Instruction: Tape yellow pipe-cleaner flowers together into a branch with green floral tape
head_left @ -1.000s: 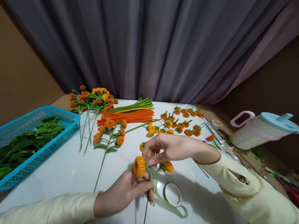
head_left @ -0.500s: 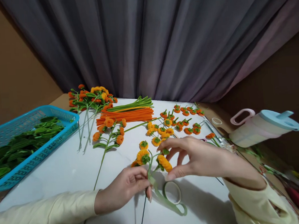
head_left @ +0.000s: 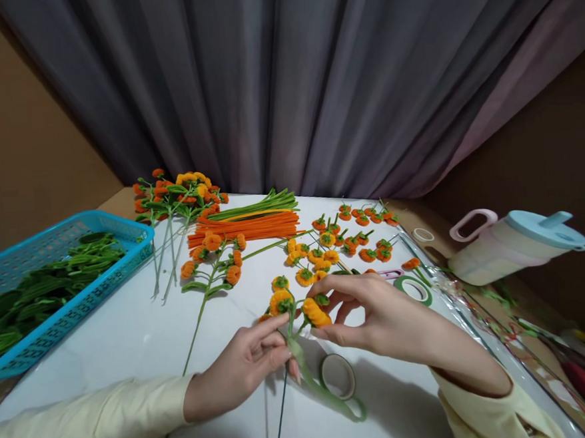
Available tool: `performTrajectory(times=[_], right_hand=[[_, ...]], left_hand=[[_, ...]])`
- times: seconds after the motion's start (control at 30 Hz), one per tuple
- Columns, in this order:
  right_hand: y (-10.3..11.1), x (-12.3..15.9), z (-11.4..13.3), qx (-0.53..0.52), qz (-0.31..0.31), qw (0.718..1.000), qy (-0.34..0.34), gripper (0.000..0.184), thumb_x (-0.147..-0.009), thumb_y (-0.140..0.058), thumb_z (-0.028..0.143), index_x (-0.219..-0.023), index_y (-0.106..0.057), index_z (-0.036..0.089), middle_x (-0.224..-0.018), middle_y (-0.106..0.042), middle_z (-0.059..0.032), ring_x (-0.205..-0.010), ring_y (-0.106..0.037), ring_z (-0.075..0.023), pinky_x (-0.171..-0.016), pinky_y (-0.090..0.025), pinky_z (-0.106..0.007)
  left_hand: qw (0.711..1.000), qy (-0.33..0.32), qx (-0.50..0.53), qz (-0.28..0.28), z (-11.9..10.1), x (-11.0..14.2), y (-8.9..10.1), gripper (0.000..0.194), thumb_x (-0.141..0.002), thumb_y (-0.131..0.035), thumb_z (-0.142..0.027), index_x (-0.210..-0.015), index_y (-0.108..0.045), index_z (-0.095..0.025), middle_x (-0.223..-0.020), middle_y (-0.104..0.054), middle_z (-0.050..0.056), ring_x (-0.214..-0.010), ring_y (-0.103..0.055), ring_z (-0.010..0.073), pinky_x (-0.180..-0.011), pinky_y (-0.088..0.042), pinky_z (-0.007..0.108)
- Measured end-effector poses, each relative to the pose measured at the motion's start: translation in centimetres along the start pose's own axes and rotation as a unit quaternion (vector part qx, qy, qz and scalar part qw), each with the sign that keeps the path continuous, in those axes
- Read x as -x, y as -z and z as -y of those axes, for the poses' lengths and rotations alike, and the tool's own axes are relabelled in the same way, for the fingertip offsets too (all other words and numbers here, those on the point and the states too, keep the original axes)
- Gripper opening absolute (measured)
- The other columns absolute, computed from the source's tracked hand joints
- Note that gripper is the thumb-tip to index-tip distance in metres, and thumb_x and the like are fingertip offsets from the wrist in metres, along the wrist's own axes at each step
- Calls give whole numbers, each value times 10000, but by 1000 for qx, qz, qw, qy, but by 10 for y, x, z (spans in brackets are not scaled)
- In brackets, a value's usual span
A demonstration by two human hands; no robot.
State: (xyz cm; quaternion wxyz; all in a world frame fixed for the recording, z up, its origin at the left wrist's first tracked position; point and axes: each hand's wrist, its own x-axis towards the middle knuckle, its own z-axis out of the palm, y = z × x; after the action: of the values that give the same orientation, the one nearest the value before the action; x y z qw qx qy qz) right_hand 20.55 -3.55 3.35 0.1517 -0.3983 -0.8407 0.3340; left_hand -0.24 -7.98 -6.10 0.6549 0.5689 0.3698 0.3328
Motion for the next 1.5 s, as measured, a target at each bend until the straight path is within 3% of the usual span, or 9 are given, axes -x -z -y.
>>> performTrajectory(times=[0.1,0.2,0.3,0.43,0.8,1.13,1.23,1.33,1.5], right_hand=[[-8,4,2,0,-40,999,14,419,-789,-617,188,-1200,-543,171,-1057,-680,-72,-720,-690,-158,-646,-566,-249],[-20,9,5,43,-93,993,51,439,-845,-527,151,-1279,-480,192,-1266,-570,-112,-999,-649,-222,-779,-568,-317],[-30,15,11,107,-131,983,67,316,-866,-482,114,-1172,-528,179,-1335,-502,-139,-1148,-560,-271,-860,-545,-385],[-38,17,18,151,-140,977,61,139,-869,-442,79,-912,-542,165,-1355,-471,-167,-1087,-598,-313,-816,-563,-425],[-36,18,22,121,-113,984,69,171,-853,-414,46,-897,-515,177,-1153,-534,-147,-990,-623,-284,-760,-571,-399],[-42,18,20,93,-129,982,99,191,-841,-416,40,-937,-514,173,-1023,-506,-116,-902,-599,-240,-713,-558,-366],[-43,19,20,46,-165,980,100,155,-865,-440,60,-946,-510,172,-983,-523,-99,-866,-599,-208,-708,-554,-331],[-45,19,15,-70,-203,974,70,91,-851,-579,150,-908,-512,172,-887,-556,-56,-771,-597,-160,-681,-545,-264],[-58,15,2,-139,-172,975,-23,273,-711,-757,368,-781,-576,176,-779,-634,-15,-735,-580,-171,-696,-474,-271]], left_hand=[[999,-15,-32,0,1,0,1,534,-863,-514,-412,-1290,-475,-93,-714,-682,46,-674,-572,159,-696,-446,313],[998,-22,-61,-6,-1,0,1,478,-872,-497,-383,-1250,-521,-91,-731,-691,53,-678,-569,160,-693,-449,298],[995,-27,-93,-25,-2,0,0,412,-869,-493,-352,-1182,-566,-93,-753,-692,50,-698,-570,161,-716,-449,285],[987,-34,-145,-57,-1,0,1,296,-866,-500,-341,-1017,-620,-116,-755,-671,30,-700,-546,154,-719,-441,262],[991,-57,-109,-43,-8,-1,2,195,-847,-529,-318,-808,-596,-139,-740,-595,21,-710,-516,148,-664,-435,233],[992,-55,-112,-18,-17,0,2,169,-842,-531,-267,-773,-622,-141,-754,-660,36,-726,-558,157,-702,-447,245],[993,-59,-99,-17,-16,0,2,162,-840,-543,-261,-773,-623,-137,-735,-665,37,-709,-577,156,-690,-454,243],[997,-54,-61,-5,-14,1,2,167,-842,-548,-270,-803,-628,-129,-720,-664,37,-682,-595,153,-665,-463,238],[998,-27,-33,-36,-10,1,0,177,-801,-616,-300,-778,-630,-124,-707,-665,37,-666,-598,156,-635,-477,236]])
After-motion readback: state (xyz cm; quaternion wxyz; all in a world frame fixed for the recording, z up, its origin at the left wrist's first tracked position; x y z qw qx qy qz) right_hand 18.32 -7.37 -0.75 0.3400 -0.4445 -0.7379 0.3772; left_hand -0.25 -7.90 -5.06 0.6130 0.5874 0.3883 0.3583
